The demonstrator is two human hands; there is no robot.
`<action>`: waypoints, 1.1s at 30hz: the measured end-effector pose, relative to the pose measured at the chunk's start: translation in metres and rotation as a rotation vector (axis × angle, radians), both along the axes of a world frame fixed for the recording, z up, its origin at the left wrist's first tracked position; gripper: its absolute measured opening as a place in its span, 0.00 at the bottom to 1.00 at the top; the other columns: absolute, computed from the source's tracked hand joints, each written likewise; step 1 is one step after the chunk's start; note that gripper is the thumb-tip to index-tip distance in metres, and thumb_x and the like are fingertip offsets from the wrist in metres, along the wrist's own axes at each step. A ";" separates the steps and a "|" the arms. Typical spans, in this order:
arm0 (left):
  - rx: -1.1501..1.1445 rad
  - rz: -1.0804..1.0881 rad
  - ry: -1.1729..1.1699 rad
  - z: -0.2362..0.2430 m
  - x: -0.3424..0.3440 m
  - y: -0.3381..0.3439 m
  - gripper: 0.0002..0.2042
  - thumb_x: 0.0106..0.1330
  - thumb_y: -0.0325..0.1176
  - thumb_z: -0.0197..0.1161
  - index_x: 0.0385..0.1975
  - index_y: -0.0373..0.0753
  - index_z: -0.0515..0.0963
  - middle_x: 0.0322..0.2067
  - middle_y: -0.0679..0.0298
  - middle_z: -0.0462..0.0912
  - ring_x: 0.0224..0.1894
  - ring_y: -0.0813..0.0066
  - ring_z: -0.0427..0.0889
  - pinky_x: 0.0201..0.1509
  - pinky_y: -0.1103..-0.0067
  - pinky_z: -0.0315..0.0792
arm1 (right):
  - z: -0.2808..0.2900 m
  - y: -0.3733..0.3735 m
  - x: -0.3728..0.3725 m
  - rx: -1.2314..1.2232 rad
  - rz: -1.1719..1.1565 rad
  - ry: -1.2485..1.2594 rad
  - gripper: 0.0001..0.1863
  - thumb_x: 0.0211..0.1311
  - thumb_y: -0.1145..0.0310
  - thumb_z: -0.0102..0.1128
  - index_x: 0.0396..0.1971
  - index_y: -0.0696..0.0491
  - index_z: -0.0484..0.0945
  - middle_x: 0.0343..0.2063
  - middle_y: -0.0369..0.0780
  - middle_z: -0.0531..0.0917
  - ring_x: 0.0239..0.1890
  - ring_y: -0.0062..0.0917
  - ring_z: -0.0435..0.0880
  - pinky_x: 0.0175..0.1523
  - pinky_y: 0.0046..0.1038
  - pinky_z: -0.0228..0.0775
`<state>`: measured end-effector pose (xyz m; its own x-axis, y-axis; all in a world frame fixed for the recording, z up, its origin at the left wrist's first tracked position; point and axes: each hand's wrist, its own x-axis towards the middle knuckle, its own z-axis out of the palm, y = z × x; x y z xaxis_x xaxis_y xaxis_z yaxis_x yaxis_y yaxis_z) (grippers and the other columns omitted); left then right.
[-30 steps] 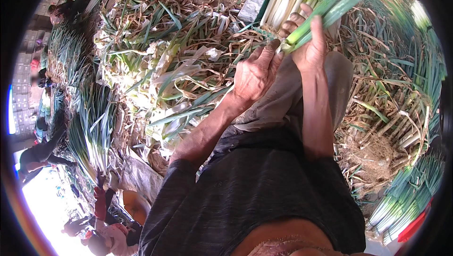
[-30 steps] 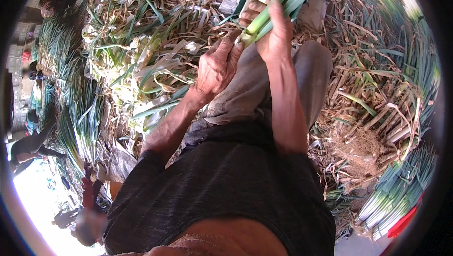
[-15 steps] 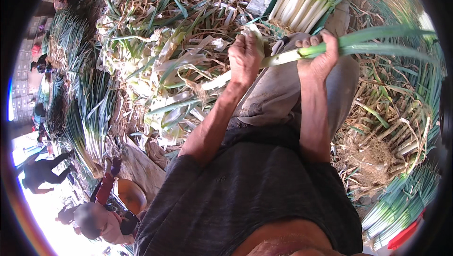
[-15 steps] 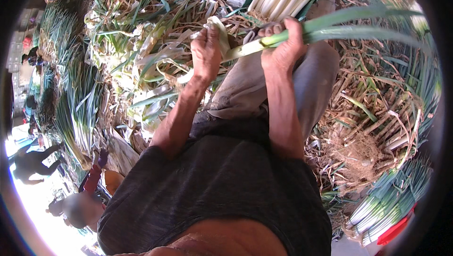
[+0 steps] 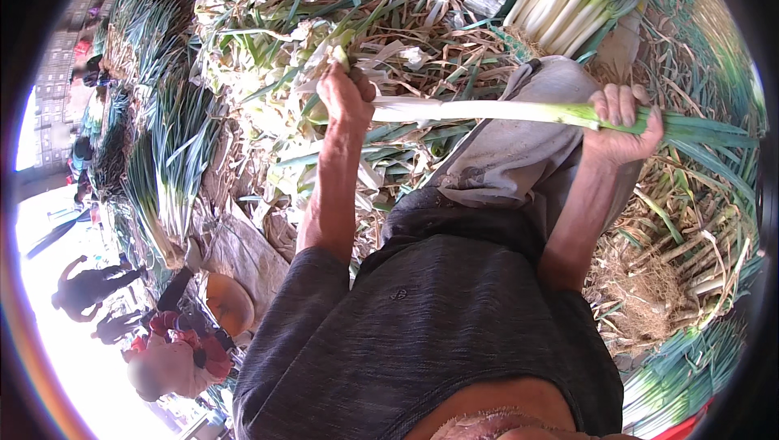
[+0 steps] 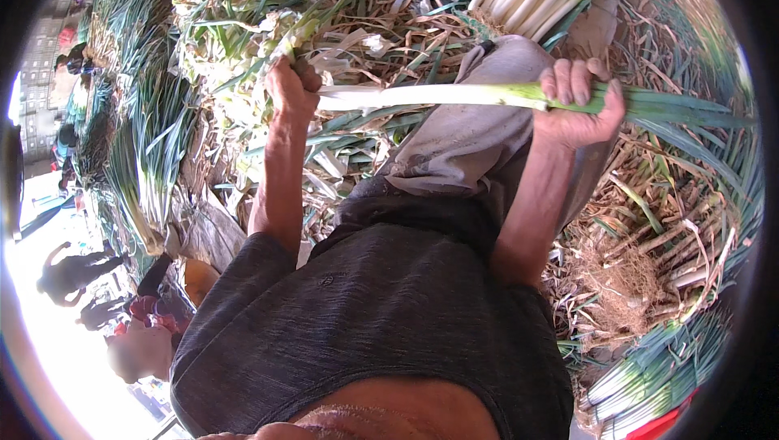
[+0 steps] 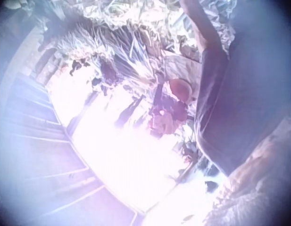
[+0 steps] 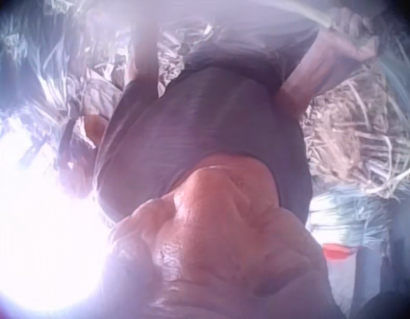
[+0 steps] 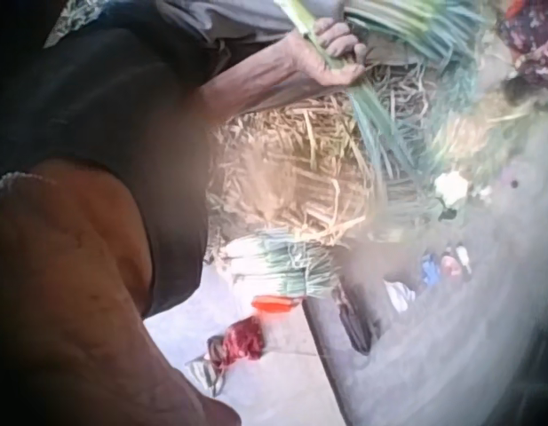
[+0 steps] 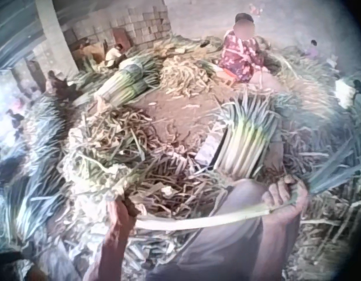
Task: The person sits on the floor and trims the roots and outer leaves of green onions by hand. They handle the vegetables one by one, peeling away dry layers and discarding the trimmings onto the floor.
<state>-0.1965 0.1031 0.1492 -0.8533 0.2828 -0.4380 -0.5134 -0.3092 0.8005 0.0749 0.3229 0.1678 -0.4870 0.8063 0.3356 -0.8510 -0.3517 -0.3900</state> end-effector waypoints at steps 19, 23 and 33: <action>-0.429 0.526 0.054 -0.063 -0.173 -0.192 0.07 0.55 0.31 0.52 0.16 0.42 0.68 0.12 0.65 0.68 0.12 0.73 0.67 0.15 0.75 0.63 | 0.010 0.060 0.093 -0.089 0.047 0.097 0.09 0.46 0.66 0.58 0.23 0.52 0.68 0.09 0.26 0.62 0.15 0.14 0.60 0.23 0.17 0.55; -0.708 0.210 0.253 -0.073 -0.217 -0.254 0.05 0.54 0.30 0.55 0.18 0.41 0.71 0.12 0.66 0.67 0.11 0.78 0.65 0.13 0.78 0.60 | 0.017 0.076 0.088 -0.249 0.058 -0.024 0.13 0.44 0.69 0.63 0.17 0.48 0.64 0.08 0.26 0.61 0.13 0.13 0.58 0.21 0.16 0.55; -0.587 -1.223 1.169 0.036 0.026 -0.030 0.34 0.52 0.38 0.67 0.58 0.40 0.60 0.54 0.54 0.69 0.52 0.61 0.73 0.53 0.65 0.70 | 0.010 0.097 -0.003 -0.676 -0.145 -0.430 0.21 0.50 0.59 0.66 0.18 0.49 0.59 0.13 0.31 0.58 0.15 0.20 0.58 0.23 0.25 0.59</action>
<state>-0.1702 0.0726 0.1851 -0.2091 0.9740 -0.0868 0.6478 0.2045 0.7338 0.0716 0.4197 0.1782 -0.3374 0.8327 -0.4390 -0.7302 -0.5258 -0.4363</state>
